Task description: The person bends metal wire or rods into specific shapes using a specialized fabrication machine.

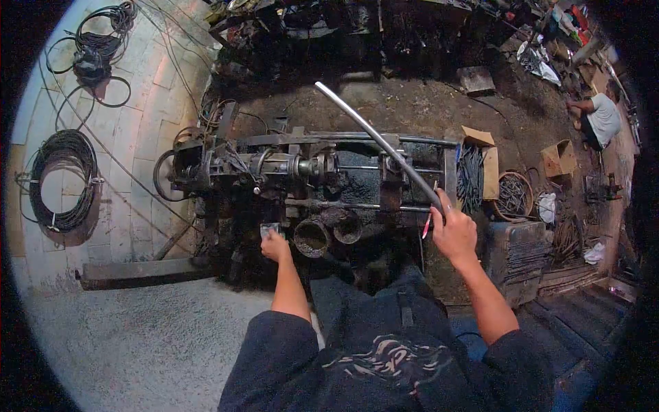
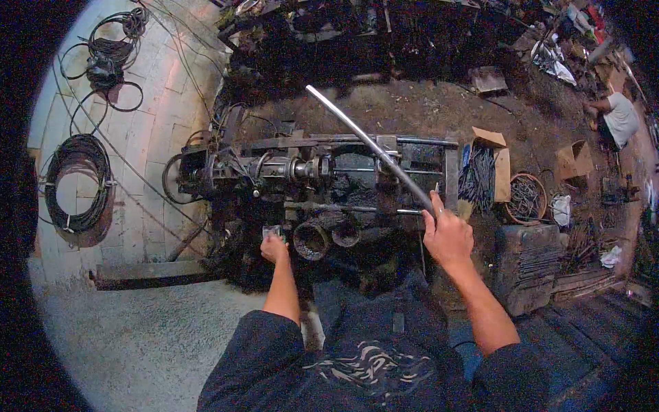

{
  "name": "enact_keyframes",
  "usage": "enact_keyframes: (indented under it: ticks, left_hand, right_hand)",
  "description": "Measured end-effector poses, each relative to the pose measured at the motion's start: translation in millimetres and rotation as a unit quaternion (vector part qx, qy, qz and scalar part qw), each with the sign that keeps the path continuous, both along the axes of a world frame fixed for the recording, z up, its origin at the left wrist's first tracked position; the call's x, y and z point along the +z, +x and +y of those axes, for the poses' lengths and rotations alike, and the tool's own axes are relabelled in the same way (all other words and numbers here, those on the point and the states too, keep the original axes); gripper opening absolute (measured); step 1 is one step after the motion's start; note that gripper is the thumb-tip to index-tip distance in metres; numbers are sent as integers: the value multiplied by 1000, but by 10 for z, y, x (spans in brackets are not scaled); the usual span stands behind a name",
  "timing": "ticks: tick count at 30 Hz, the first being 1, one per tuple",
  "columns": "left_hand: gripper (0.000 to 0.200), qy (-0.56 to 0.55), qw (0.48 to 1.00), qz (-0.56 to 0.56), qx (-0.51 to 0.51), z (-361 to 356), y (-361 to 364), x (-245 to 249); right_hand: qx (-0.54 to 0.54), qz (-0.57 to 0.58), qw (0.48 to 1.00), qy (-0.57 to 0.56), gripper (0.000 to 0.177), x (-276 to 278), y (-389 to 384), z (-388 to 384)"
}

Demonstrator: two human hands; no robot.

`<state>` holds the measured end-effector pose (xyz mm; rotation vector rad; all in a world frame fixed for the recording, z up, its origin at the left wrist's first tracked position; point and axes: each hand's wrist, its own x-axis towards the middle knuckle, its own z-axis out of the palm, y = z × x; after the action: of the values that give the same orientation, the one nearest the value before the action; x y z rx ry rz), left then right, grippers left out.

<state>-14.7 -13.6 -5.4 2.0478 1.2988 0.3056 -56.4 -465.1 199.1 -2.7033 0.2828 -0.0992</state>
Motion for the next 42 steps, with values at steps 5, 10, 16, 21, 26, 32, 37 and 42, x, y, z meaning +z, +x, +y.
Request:
enact_keyframes:
  ticks: [5,10,16,21,26,32,37,42]
  left_hand:
    - [39,-11,1000,6,-8,119,-37,-174]
    - [35,45,998,49,-16,-66,3,105]
    - [32,-21,999,22,24,-144,44,231]
    - [34,-29,999,25,11,-23,6,56]
    - [37,7,1000,25,14,26,44,-42]
    - [41,11,998,45,34,-162,35,277]
    - [43,20,998,51,3,152,12,-232]
    - [40,-20,998,60,11,-8,50,56]
  right_hand:
    - [-15,11,1000,-1,40,7,3,12]
    - [1,102,994,-41,35,45,36,4]
    - [1,125,992,-11,31,63,63,-24]
    - [5,120,993,-9,28,12,83,-41]
    - [5,100,995,-4,25,11,85,-41]
    - [2,122,992,-9,24,68,96,-7]
    - [6,90,996,-6,22,-8,78,-16]
    - [4,98,995,-4,20,-15,78,-13]
